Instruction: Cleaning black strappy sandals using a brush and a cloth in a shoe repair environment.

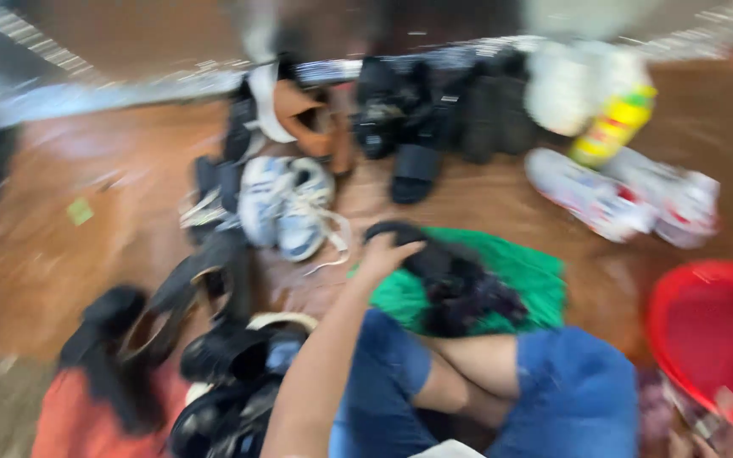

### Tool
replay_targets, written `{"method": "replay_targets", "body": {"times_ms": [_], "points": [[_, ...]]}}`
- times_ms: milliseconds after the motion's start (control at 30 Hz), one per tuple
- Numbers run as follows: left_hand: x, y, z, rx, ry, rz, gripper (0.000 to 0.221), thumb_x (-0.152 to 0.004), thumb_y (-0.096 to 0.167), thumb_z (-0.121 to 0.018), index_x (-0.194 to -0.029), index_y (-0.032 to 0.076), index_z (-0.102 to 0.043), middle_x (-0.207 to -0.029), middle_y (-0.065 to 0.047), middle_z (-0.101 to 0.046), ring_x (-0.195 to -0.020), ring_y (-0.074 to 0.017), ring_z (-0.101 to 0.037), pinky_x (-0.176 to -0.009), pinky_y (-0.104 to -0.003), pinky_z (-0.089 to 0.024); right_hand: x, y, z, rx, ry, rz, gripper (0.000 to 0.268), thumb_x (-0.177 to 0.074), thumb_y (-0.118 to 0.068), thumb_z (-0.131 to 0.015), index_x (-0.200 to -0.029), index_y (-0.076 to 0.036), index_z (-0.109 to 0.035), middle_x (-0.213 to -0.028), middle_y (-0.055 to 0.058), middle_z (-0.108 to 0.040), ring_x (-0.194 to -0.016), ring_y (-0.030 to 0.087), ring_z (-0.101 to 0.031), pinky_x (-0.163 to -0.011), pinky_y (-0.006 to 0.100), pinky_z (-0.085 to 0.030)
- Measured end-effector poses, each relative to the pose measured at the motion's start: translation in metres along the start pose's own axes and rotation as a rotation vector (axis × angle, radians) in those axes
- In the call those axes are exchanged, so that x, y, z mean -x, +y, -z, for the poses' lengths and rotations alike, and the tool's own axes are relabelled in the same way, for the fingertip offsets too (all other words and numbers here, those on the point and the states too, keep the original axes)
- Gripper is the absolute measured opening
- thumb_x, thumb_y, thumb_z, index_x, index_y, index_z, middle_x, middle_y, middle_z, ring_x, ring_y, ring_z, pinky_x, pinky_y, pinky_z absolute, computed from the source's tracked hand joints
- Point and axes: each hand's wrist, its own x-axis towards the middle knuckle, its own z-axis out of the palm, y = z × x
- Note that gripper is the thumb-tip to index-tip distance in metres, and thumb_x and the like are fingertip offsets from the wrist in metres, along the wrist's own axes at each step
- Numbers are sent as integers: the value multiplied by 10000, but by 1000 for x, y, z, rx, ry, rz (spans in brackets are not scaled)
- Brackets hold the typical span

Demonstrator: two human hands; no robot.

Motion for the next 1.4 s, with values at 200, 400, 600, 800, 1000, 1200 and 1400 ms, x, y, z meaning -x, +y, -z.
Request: {"method": "replay_targets", "body": {"times_ms": [200,400,600,800,1000,1200,1400], "points": [[14,-71,-52,825,85,419,406,-794,247,-804,-1147,53,-751,-1115,-78,-771,-1008,-186,-704,-950,-322,-538,49,-14,-65,-139,3,-409,810,-829,-634,-671,-1488,-168,-605,-1226,162,-764,-1172,384,-680,-936,497,-493],[30,-54,-45,1007,234,465,362,-843,234,-759,-1150,47,-712,-1097,-113,-758,-960,-230,-725,-901,-366,-581,35,12,-93,7,58,-564,531,-863,-656,-653,-1277,-330,-724,-1237,20,-772,-1193,281,-700,-957,438,-541],[31,-40,-41,835,308,571,386,-837,316,-760,-1141,96,-670,-1039,-65,-722,-939,-187,-683,-840,-321,-515,34,15,-80,-39,117,-590,496,-901,-613,-651,-1227,-238,-652,-1236,79,-723,-1174,366,-662,-860,551,-546],[34,-31,-40,677,300,491,560,-824,295,-736,-1295,3,-656,-1250,-111,-702,-1179,-211,-642,-1062,-338,-467,15,3,-70,-34,206,-539,436,-961,-458,-543,-1230,-163,-720,-1161,195,-768,-1055,456,-722,-855,553,-551],[29,-60,-53,443,258,354,413,-827,250,-773,-1171,25,-727,-1119,-104,-768,-1061,-188,-691,-946,-321,-528,-29,-46,-7,-87,67,-424,500,-1038,-397,-372,-1314,-57,-614,-1333,283,-676,-1170,559,-629,-995,606,-436],[20,-96,-63,314,291,303,366,-845,295,-758,-1112,44,-756,-1080,-96,-784,-1055,-175,-693,-967,-318,-512,-69,-79,19,96,-59,-346,626,-1037,-512,-322,-1240,-71,-717,-1228,277,-745,-1161,496,-669,-966,545,-494],[15,-107,-64,294,369,275,337,-869,348,-703,-1015,54,-779,-992,-81,-792,-977,-168,-694,-921,-331,-503,-86,-62,2,230,-146,-287,580,-1036,-496,-333,-1321,-173,-722,-1295,235,-763,-1218,470,-689,-990,537,-510]]}}
